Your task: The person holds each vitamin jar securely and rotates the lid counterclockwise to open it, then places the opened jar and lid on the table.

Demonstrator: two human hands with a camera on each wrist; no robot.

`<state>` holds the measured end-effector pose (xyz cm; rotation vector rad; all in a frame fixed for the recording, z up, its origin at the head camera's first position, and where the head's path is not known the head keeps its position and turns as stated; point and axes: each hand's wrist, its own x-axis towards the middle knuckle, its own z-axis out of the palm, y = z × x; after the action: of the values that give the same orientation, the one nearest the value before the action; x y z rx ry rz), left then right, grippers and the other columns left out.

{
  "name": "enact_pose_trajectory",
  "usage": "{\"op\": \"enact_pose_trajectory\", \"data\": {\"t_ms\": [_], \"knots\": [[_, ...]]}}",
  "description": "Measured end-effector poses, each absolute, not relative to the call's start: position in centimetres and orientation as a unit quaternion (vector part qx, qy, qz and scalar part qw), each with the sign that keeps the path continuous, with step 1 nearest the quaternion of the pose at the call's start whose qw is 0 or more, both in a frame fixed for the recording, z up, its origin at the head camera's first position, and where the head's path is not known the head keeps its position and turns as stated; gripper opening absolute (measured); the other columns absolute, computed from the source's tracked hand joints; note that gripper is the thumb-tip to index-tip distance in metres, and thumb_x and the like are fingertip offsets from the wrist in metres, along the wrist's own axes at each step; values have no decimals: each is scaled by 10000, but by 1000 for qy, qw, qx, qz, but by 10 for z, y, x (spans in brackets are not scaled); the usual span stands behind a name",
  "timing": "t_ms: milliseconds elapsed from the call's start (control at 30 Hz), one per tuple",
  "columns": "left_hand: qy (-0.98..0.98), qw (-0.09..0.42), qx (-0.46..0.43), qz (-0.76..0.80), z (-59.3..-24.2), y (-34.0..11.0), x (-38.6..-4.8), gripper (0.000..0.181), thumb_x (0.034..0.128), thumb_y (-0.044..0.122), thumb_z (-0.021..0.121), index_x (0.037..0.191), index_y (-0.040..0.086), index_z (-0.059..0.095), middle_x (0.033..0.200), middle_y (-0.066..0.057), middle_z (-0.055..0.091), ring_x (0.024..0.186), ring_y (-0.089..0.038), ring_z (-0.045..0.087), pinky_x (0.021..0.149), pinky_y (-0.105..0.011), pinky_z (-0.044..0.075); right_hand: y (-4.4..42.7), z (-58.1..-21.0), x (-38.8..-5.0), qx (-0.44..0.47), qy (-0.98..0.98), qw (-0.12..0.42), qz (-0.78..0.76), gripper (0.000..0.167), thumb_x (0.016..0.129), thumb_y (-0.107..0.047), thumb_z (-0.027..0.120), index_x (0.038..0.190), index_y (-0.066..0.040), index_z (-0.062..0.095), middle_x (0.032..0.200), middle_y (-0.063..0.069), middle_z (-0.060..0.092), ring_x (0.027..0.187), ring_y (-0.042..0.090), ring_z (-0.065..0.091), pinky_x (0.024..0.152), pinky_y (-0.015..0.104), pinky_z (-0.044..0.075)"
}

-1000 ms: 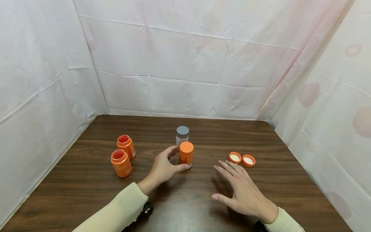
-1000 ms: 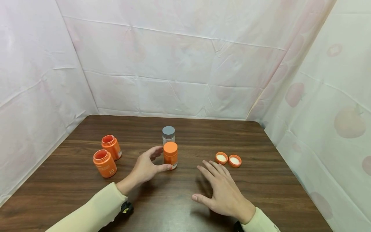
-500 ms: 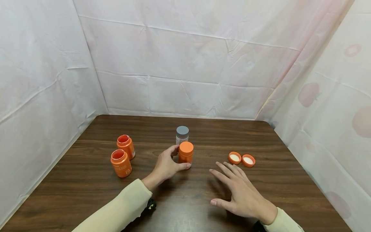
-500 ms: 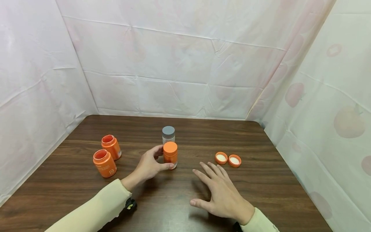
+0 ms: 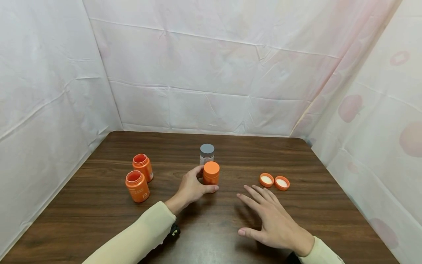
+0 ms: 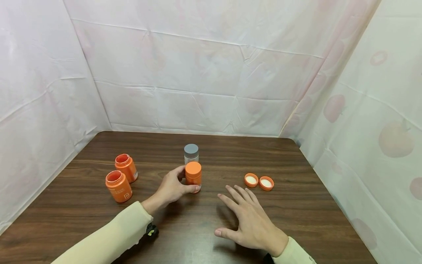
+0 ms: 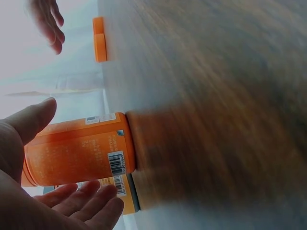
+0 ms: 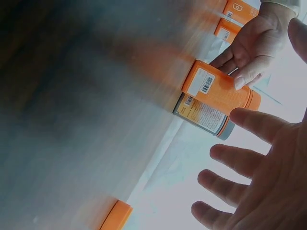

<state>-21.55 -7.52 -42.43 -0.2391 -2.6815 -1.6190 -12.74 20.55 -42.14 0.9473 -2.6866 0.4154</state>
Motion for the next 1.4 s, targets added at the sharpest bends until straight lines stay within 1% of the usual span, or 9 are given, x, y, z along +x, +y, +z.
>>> {"op": "enact_pose_trajectory", "data": {"t_ms": [167,333,433,600,767,967,1033,1300,1400], "knots": [[-849,-7,-72,-524,-425,-74,-217,739,749,249,940,1388,120,592,1289,-56,669,1186,-273,631,1026,-499,474,205,-422,-127,326,-925,127,147,870,816,-667,751,1554,-330,437,1634,6,344,1468,366,344,1124,614,250],[-845,-9,-72,-529,-427,-73,-218,573,800,206,902,1311,124,654,1194,-35,703,1091,-234,656,974,-466,509,204,-422,-127,324,-925,132,148,873,810,-661,759,1552,-327,443,1632,3,350,1474,351,336,1136,603,247],[-845,-5,-73,-529,-428,-74,-219,513,814,209,891,1273,124,678,1159,-26,714,1041,-207,664,941,-443,528,204,-423,-126,321,-926,132,147,867,817,-661,751,1554,-325,439,1631,2,350,1478,343,327,1139,599,245],[-845,8,-76,-529,-426,-77,-216,525,817,233,888,1291,138,682,1142,-8,719,1004,-181,660,915,-418,541,204,-422,-127,318,-927,130,150,852,826,-653,749,1549,-321,444,1630,-5,350,1476,341,326,1135,598,251],[-847,18,-84,-524,-423,-81,-212,547,810,249,894,1306,152,683,1141,8,724,1000,-173,666,906,-414,543,204,-422,-127,317,-927,129,151,853,822,-648,756,1545,-311,454,1630,-8,350,1474,346,330,1138,590,249],[-849,20,-97,-519,-422,-84,-208,550,808,223,897,1304,123,682,1116,-1,731,971,-163,675,895,-420,542,204,-423,-128,317,-927,130,151,855,820,-649,758,1542,-302,460,1626,-11,356,1458,368,357,1136,590,255],[-850,21,-98,-517,-423,-86,-207,550,805,222,899,1300,118,684,1106,0,732,960,-155,673,891,-419,542,204,-423,-128,316,-928,130,150,857,818,-650,759,1541,-301,461,1625,-11,358,1462,355,352,1137,587,257],[-851,25,-104,-514,-422,-92,-201,562,786,204,911,1297,130,688,1091,11,738,960,-148,681,887,-417,543,203,-423,-129,317,-927,132,151,857,815,-645,766,1536,-290,468,1619,-7,368,1467,329,343,1138,580,261],[-853,23,-102,-512,-421,-93,-198,562,781,205,915,1292,136,691,1063,21,739,944,-147,679,882,-410,541,203,-422,-128,318,-926,135,151,857,815,-641,767,1536,-285,469,1617,-1,373,1460,343,354,1138,579,262]]}}
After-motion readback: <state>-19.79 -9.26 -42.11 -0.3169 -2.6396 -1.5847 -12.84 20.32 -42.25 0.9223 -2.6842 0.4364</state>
